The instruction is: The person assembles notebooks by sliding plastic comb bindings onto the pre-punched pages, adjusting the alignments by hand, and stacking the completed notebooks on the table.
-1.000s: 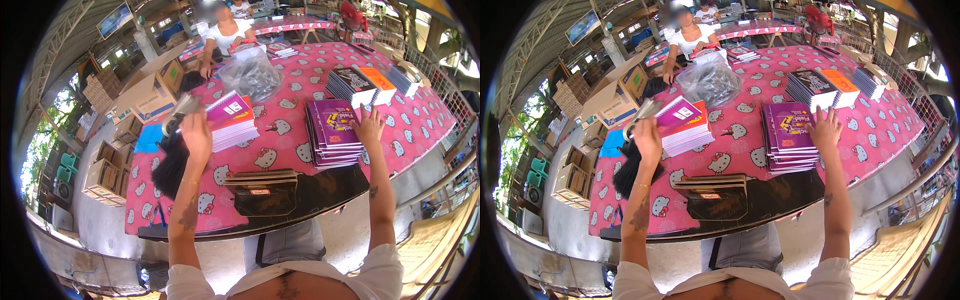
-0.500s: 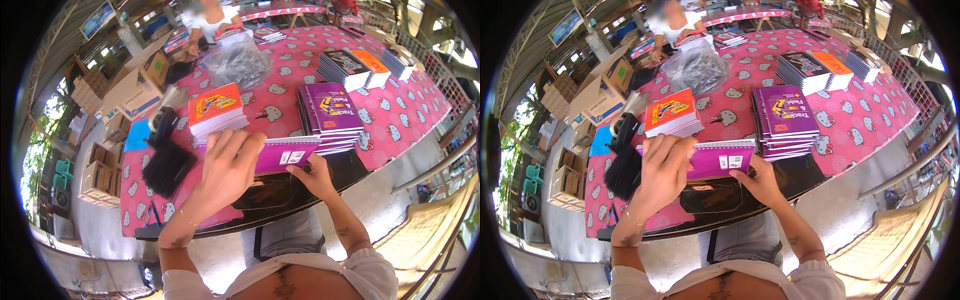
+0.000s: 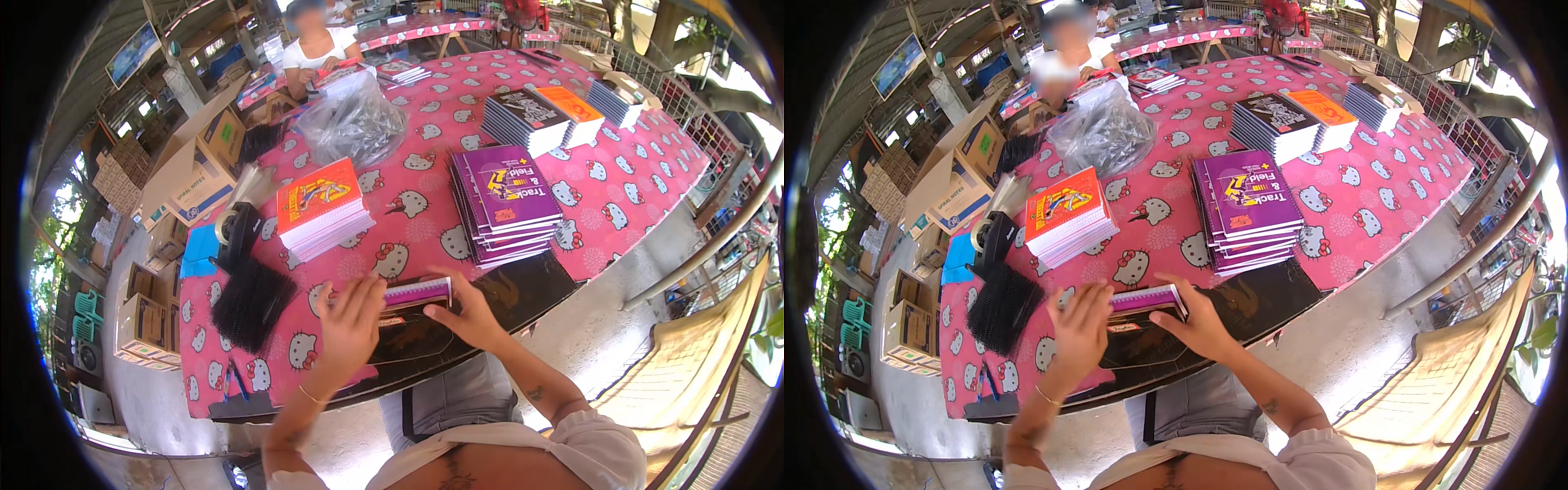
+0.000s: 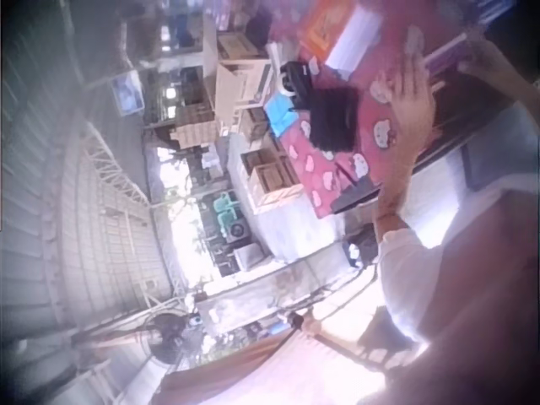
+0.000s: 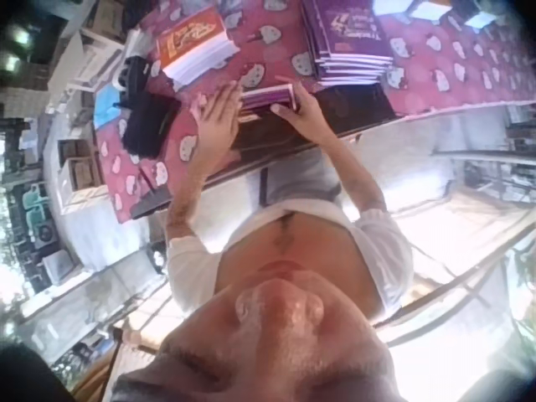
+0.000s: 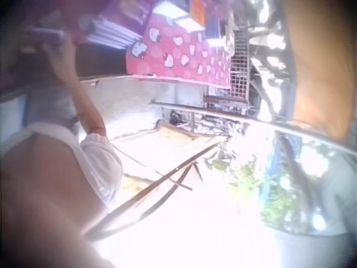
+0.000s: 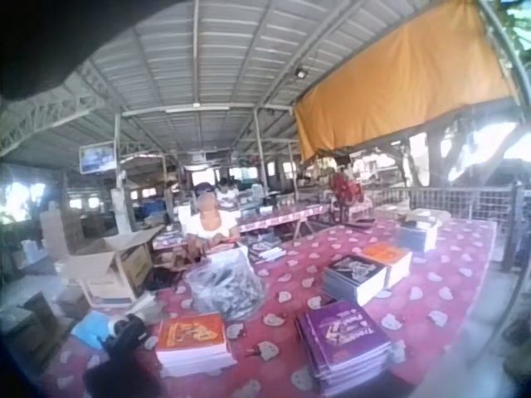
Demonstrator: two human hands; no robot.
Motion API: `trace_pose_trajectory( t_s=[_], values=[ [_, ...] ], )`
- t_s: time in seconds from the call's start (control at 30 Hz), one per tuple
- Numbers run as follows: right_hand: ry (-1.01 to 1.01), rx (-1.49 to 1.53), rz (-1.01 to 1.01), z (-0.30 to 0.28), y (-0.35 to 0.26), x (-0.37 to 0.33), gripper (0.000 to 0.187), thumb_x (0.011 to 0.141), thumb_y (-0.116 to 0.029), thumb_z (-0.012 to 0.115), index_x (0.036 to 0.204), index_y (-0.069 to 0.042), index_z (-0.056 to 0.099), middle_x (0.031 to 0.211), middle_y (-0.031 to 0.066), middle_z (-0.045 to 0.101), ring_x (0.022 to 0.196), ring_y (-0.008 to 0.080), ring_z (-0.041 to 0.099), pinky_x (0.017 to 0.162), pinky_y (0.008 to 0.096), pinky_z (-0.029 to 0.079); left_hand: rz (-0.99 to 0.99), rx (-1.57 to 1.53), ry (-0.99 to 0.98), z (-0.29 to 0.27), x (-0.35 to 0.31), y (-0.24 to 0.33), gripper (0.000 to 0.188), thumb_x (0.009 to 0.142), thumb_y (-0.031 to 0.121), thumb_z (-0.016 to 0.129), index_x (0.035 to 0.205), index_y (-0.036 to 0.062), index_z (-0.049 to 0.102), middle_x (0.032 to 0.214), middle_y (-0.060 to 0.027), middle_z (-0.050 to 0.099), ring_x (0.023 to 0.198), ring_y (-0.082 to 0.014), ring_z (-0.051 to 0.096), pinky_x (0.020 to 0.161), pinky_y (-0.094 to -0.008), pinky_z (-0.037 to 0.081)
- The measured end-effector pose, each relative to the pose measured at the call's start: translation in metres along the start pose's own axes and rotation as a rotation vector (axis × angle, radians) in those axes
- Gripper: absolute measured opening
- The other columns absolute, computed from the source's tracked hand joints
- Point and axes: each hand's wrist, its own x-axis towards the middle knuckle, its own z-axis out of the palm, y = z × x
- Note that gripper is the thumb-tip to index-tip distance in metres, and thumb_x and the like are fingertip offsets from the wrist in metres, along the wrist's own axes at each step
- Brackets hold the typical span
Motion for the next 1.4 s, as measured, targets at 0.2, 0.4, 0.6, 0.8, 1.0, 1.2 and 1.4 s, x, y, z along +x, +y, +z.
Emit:
trace_pose_trajectory(
  t_s=[0.2,0.4,0.6,0.8,1.0,1.2,1.4],
  values=[
    [0.128,-0.002,-0.086,0.026,0.016,0.007,0.066,0.088,-0.016,0.083,0.144,-0.006,0.049,0.12,0.0135,0.07,0.11,0.0198,0.067,0.095,0.0344,0.052,-1.074,-0.938,0.713,0.036,-0.066,0.003,0.065,0.103,0.034,0.059,0.154,-0.003,0.042,0.162,-0.0241,0.038,0.152,-0.0393,0.034,0.126,-0.048,0.015],
    [-0.033,0.037,0.002,-0.022,0.028,0.01,0.047,0.089,-0.014,0.082,0.128,-0.002,0.059,0.12,0.0111,0.07,0.11,0.0174,0.066,0.095,0.0334,0.052,-0.761,-0.25,0.02,0.03,-0.097,-0.075,0.05,0.101,0.024,0.064,0.142,-0.0036,0.057,0.143,-0.0254,0.056,0.134,-0.0446,0.051,0.11,-0.0442,0.043],
    [-0.036,0.049,-0.006,-0.023,0.014,0.004,0.044,0.089,-0.012,0.082,0.126,-0.001,0.061,0.115,0.0095,0.071,0.108,0.0153,0.066,0.097,0.0328,0.05,-0.511,0.43,-0.06,0.039,-0.157,-0.173,0.025,0.094,0.009,0.066,0.114,-0.0048,0.065,0.096,-0.0188,0.064,0.091,-0.039,0.062,0.079,-0.0505,0.052],
    [0.008,0.028,0.011,-0.026,0.014,0.004,0.052,0.087,-0.014,0.084,0.131,-0.003,0.06,0.121,0.0109,0.067,0.115,0.0198,0.063,0.101,0.0357,0.047,-0.461,0.278,0.13,0.03,-0.106,-0.118,0.016,0.096,0.007,0.062,0.11,0.0003,0.059,0.096,-0.0189,0.063,0.093,-0.041,0.063,0.077,-0.0485,0.053],
    [0.057,-0.645,-0.58,0.002,-0.086,0.016,0.06,0.082,-0.029,0.084,0.135,-0.01,0.061,0.133,0.0136,0.056,0.124,0.0331,0.055,0.106,0.0505,0.041,-0.555,0.053,0.069,0.02,-0.103,-0.064,0.012,0.101,0.011,0.06,0.106,0.0004,0.061,0.085,-0.0176,0.062,0.074,-0.0368,0.062,0.066,-0.0437,0.05],
    [-0.187,-0.872,-0.604,0.074,-0.036,0.049,0.032,0.086,-0.027,0.072,0.115,-0.013,0.067,0.11,0.01,0.067,0.102,0.0265,0.067,0.088,0.0429,0.052,-0.653,-0.33,0.301,-0.004,-0.046,-0.004,0.015,0.101,0.012,0.062,0.11,0.0034,0.07,0.08,-0.0173,0.064,0.067,-0.03,0.063,0.061,-0.0392,0.048],
    [-0.196,-0.822,-0.568,0.084,-0.039,0.055,0.017,0.086,-0.024,0.068,0.099,-0.013,0.067,0.08,0.0052,0.07,0.074,0.0254,0.072,0.072,0.04,0.055,-0.58,-0.298,0.216,-0.013,-0.047,0.008,0.027,0.096,0.007,0.067,0.122,0.0043,0.072,0.089,-0.0151,0.066,0.072,-0.0289,0.064,0.063,-0.0384,0.049]
  ],
)
